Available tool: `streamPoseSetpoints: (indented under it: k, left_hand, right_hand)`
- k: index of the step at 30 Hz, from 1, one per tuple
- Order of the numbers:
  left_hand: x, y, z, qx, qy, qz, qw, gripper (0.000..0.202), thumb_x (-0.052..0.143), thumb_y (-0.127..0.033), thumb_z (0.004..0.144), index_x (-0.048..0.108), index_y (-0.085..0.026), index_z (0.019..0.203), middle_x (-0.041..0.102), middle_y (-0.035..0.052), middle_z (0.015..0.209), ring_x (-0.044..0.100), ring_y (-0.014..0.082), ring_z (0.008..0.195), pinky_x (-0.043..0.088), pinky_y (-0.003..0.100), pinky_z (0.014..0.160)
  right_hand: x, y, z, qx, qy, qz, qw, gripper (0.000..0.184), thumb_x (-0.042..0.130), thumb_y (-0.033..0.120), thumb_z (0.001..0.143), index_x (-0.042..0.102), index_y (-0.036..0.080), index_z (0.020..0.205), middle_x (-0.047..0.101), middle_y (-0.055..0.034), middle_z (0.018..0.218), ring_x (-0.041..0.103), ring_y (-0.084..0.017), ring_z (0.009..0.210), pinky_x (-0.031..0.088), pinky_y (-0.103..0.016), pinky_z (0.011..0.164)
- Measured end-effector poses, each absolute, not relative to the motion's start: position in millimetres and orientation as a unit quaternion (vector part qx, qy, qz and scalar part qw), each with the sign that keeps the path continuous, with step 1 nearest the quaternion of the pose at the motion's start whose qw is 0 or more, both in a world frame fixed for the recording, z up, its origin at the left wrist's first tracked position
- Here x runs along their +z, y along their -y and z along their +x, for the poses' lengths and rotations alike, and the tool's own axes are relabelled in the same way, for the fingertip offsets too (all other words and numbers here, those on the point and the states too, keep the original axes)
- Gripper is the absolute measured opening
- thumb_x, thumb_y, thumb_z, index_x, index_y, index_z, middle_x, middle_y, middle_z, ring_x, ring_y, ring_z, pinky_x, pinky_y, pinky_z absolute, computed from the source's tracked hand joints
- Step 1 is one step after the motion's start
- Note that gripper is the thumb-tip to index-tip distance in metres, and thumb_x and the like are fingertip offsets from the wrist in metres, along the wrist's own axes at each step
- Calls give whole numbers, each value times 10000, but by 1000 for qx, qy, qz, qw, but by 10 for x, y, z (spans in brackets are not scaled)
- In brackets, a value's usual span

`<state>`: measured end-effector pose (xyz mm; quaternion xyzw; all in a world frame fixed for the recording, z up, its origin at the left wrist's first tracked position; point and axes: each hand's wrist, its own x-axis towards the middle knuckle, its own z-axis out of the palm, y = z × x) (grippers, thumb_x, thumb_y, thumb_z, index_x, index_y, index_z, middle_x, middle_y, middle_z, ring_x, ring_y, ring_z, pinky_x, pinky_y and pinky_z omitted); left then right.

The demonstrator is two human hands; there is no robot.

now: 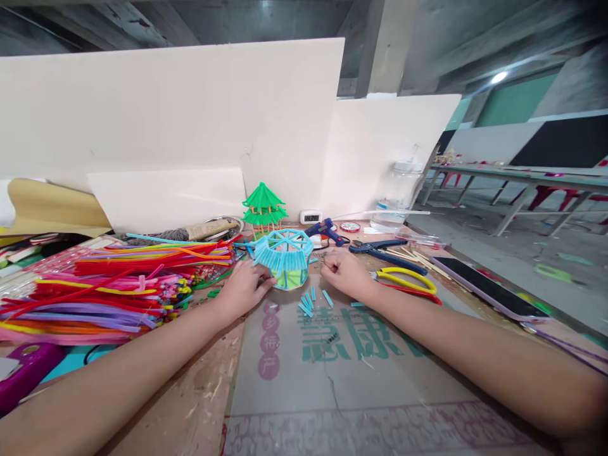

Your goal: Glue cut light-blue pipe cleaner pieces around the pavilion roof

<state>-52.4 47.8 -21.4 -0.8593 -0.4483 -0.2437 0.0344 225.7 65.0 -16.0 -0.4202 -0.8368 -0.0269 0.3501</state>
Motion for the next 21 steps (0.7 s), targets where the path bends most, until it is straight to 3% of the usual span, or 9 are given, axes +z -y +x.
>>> streamPoseSetpoints:
  k: [12,21]
  left_hand:
    - [-115,-363,-479,-204,440,-867,119,379,434,-443,949,653,-185,777,647,75,759,581,244,831,391,389,795]
    - [-124,-361,-488,-230,452,-853,121,386,511,-470,917,634,-181,693,653,63,695,601,231,774,425,354,798]
  right_hand:
    - [-151,-649,2240,-17,836,-433,335,355,496,218,835,298,215,540,411,21,541,425,-143,599,294,-281,614]
    - [-126,-629,2226,-17,841,-432,325,372,488,239,857,290,215,544,400,22,544,413,-142,594,279,-280,596]
